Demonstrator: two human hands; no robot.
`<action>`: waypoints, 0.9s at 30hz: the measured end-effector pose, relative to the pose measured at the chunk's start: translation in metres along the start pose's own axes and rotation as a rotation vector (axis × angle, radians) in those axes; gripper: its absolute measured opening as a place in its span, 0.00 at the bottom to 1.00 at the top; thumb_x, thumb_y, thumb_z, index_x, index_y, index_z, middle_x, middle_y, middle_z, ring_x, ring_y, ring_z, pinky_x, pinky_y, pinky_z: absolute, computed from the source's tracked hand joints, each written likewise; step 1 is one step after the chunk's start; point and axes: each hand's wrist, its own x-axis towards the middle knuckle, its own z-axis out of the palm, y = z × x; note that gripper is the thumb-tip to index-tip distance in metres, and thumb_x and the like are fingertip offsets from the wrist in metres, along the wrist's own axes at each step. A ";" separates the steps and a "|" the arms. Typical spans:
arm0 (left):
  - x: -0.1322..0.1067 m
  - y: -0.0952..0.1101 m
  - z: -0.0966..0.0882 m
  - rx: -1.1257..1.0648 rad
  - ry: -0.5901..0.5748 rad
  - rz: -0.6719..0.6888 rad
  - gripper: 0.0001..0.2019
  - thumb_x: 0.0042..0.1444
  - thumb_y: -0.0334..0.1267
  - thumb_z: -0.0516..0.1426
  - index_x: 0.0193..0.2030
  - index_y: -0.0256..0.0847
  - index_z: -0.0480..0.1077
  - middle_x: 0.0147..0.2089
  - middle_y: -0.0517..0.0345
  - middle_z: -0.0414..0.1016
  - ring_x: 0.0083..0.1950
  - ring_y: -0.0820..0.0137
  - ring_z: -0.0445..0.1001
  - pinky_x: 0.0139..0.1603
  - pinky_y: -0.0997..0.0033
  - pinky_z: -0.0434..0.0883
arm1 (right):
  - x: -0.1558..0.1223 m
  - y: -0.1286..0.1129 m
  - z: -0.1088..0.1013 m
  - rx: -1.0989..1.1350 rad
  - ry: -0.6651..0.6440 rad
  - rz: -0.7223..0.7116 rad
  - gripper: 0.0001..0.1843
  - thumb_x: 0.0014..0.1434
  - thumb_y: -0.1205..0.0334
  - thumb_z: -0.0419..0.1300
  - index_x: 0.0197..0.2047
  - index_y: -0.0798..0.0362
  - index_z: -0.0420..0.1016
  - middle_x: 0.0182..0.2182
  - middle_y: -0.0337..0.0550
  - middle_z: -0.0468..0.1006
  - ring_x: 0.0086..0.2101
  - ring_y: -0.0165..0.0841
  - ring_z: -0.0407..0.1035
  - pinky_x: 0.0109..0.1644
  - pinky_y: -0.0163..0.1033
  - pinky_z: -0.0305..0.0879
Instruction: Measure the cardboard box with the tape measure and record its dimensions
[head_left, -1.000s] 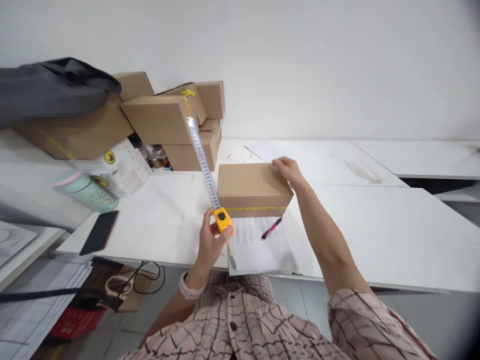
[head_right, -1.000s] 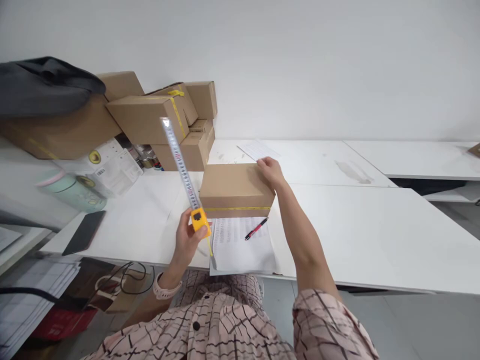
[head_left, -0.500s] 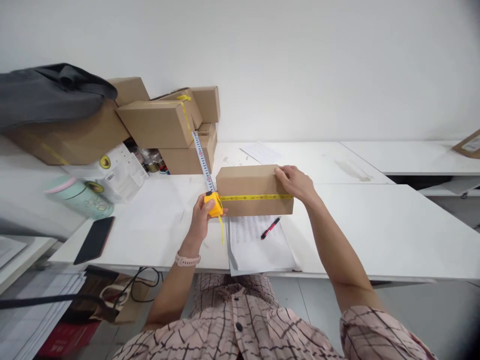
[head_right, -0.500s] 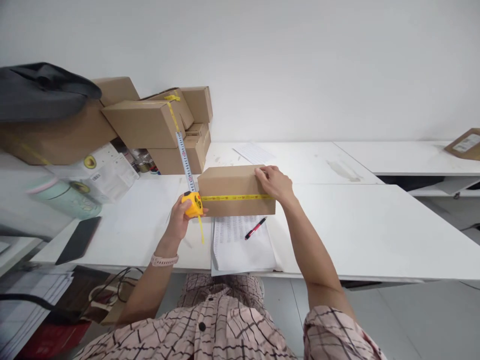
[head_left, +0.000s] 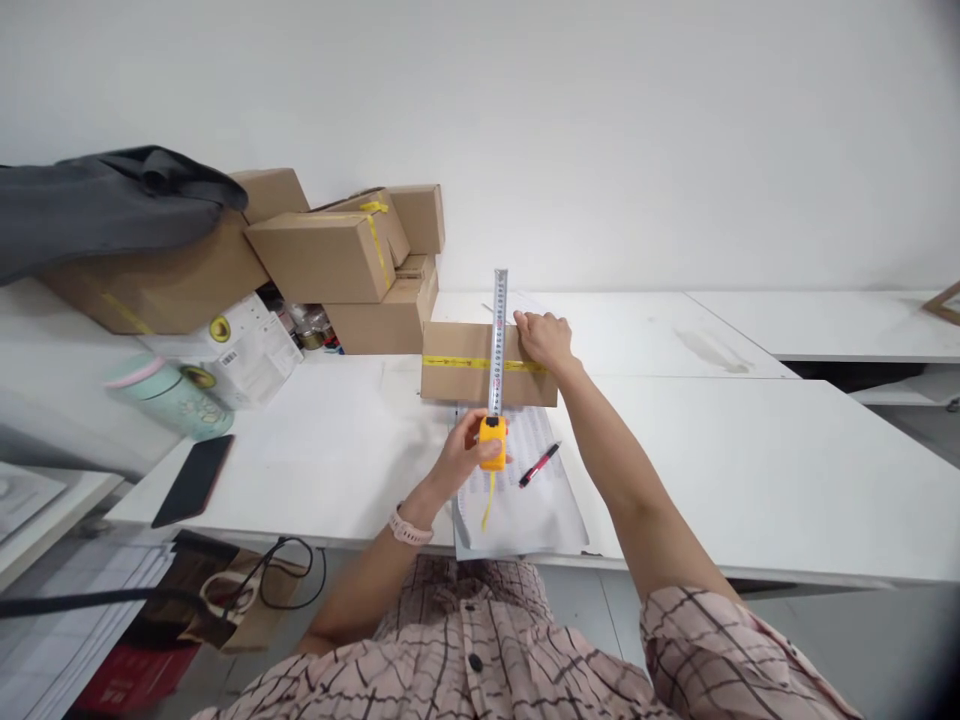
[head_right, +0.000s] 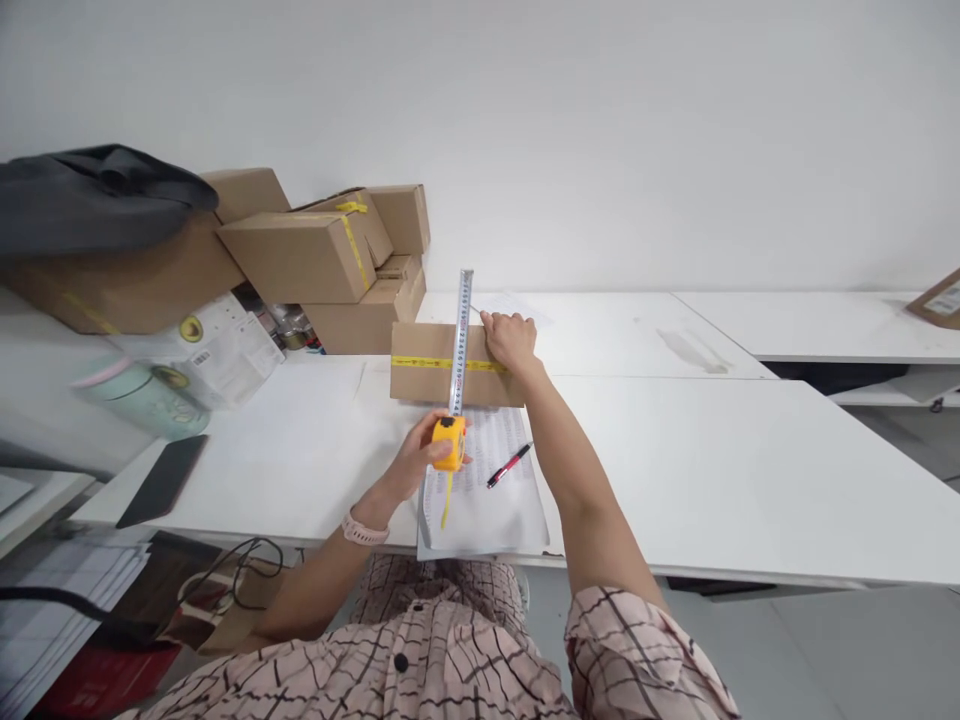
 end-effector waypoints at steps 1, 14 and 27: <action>-0.001 -0.007 0.001 -0.018 -0.005 -0.033 0.29 0.45 0.51 0.72 0.49 0.42 0.68 0.55 0.51 0.75 0.36 0.69 0.80 0.39 0.61 0.81 | 0.004 0.000 0.001 0.024 0.002 0.004 0.36 0.76 0.50 0.30 0.56 0.53 0.77 0.51 0.59 0.82 0.53 0.49 0.72 0.57 0.51 0.59; -0.035 -0.046 -0.006 -0.073 -0.013 -0.177 0.33 0.45 0.53 0.72 0.52 0.44 0.65 0.58 0.49 0.73 0.36 0.64 0.83 0.36 0.64 0.79 | 0.025 0.001 0.007 0.166 0.022 0.097 0.44 0.74 0.42 0.29 0.49 0.58 0.83 0.48 0.68 0.82 0.53 0.54 0.73 0.59 0.57 0.58; -0.028 -0.050 -0.004 -0.031 0.010 -0.170 0.32 0.45 0.54 0.72 0.51 0.43 0.66 0.55 0.51 0.72 0.40 0.68 0.78 0.43 0.59 0.81 | 0.027 -0.002 0.004 0.160 0.034 0.121 0.46 0.70 0.32 0.36 0.47 0.60 0.84 0.47 0.68 0.82 0.51 0.53 0.74 0.58 0.55 0.59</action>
